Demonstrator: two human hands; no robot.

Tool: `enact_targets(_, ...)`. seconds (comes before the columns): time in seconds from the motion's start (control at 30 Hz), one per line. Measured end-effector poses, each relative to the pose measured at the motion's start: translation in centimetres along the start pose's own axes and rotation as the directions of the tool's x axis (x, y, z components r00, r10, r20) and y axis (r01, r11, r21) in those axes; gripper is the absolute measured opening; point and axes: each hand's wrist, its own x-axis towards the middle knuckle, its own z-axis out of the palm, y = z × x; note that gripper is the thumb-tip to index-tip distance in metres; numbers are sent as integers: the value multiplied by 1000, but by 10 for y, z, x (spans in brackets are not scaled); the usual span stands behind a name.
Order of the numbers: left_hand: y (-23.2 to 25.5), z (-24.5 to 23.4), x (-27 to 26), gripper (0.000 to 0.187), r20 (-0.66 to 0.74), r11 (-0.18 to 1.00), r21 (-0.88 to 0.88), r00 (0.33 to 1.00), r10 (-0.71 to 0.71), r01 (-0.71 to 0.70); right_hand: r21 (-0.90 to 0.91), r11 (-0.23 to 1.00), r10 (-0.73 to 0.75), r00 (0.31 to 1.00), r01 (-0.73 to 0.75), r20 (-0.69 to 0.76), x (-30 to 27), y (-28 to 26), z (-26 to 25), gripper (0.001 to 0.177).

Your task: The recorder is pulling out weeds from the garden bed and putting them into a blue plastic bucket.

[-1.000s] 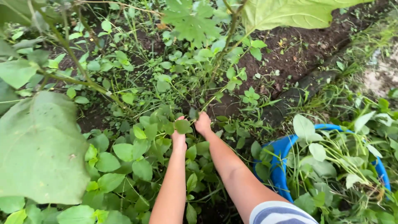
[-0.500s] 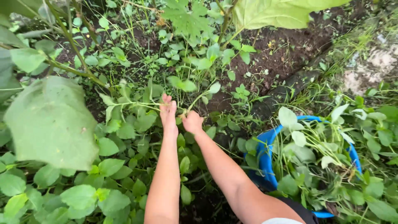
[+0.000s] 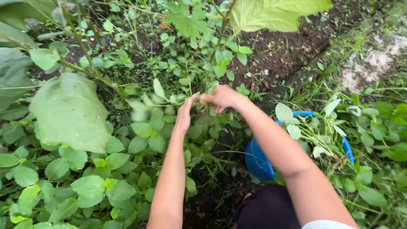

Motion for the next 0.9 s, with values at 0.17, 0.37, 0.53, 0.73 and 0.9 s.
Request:
enact_targets(0.17,2,31,-13,30,-242,985,137,960,138,-107,2,994,-103,949,108,-298,-58,26,-28,46)
enact_targets(0.37,38,40,-21,15,-350,916,264,855,383,-302,127,956,-147,807,264,-572,-152,60,-64,25)
enact_targets(0.53,56,60,-25,27,-302,921,271,884,358,-281,149,924,-177,740,351,-649,-209,96,-91,20)
enact_targets(0.73,121,122,-25,124,220,676,519,846,485,-523,87,869,-237,565,487,-790,-272,116,-111,23)
enact_targets(0.9,109,168,-9,143,384,669,668,921,65,-326,155,829,-116,436,538,-893,-328,138,-136,16)
